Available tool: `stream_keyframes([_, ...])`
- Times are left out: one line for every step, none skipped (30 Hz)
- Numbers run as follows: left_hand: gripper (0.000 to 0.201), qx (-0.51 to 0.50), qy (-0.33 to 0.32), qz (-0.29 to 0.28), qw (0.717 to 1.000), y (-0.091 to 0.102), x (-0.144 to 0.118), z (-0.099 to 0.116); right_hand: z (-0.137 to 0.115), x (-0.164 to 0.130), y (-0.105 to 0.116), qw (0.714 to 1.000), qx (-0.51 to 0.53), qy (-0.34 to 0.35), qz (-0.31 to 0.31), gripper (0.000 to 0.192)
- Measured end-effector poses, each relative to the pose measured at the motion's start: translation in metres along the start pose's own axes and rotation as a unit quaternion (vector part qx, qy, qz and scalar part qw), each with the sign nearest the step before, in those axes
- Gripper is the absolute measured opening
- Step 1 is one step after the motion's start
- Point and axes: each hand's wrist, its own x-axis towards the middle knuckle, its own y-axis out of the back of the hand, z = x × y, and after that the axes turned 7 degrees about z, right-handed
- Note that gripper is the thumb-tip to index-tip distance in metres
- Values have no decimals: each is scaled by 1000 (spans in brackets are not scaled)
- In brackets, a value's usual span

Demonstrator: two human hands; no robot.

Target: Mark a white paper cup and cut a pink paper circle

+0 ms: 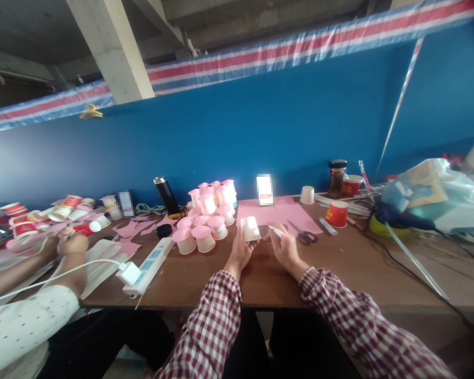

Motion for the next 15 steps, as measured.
stream_keyframes([46,6,-9,5,1000,-1,0,-1,-1,1,0,1000,2,-2,10,25])
stream_keyframes([46,12,-17,10,1000,-1,-1,-1,-2,2,0,1000,4,-3,20,25])
stream_keyframes([45,18,-23,14,999,-1,-1,-2,-3,3,0,999,7,-4,31,25])
stream_keyframes([46,23,-27,17,999,-1,-1,-2,-4,4,0,999,9,-3,42,24])
stream_keyframes([46,29,-29,21,999,-1,-1,-2,-4,5,0,999,11,-3,50,24])
stream_keyframes([46,33,-29,23,999,-1,0,-3,-4,5,-1,998,13,-1,54,23])
stream_keyframes([47,37,-29,26,999,0,1,-3,-4,5,-2,998,14,1,55,23])
stream_keyframes([47,40,-29,28,998,0,1,-3,-3,4,-3,998,15,3,54,22])
stream_keyframes([47,42,-28,28,998,0,2,-4,-3,4,-3,999,15,5,52,21])
stream_keyframes([47,44,-28,27,998,1,3,-4,-3,3,-4,999,13,7,51,19])
stream_keyframes([47,46,-27,23,998,1,3,-4,-2,3,-4,999,12,9,50,18])
stream_keyframes([46,48,-28,19,998,1,3,-4,-2,2,-5,999,10,12,50,17])
stream_keyframes([46,49,-28,14,998,1,3,-4,-3,2,-5,999,9,14,50,15])
stream_keyframes([46,50,-29,10,998,1,3,-4,-4,2,-5,999,9,17,50,14])
stream_keyframes([46,51,-30,7,998,0,3,-4,-5,2,-5,999,10,19,48,13])
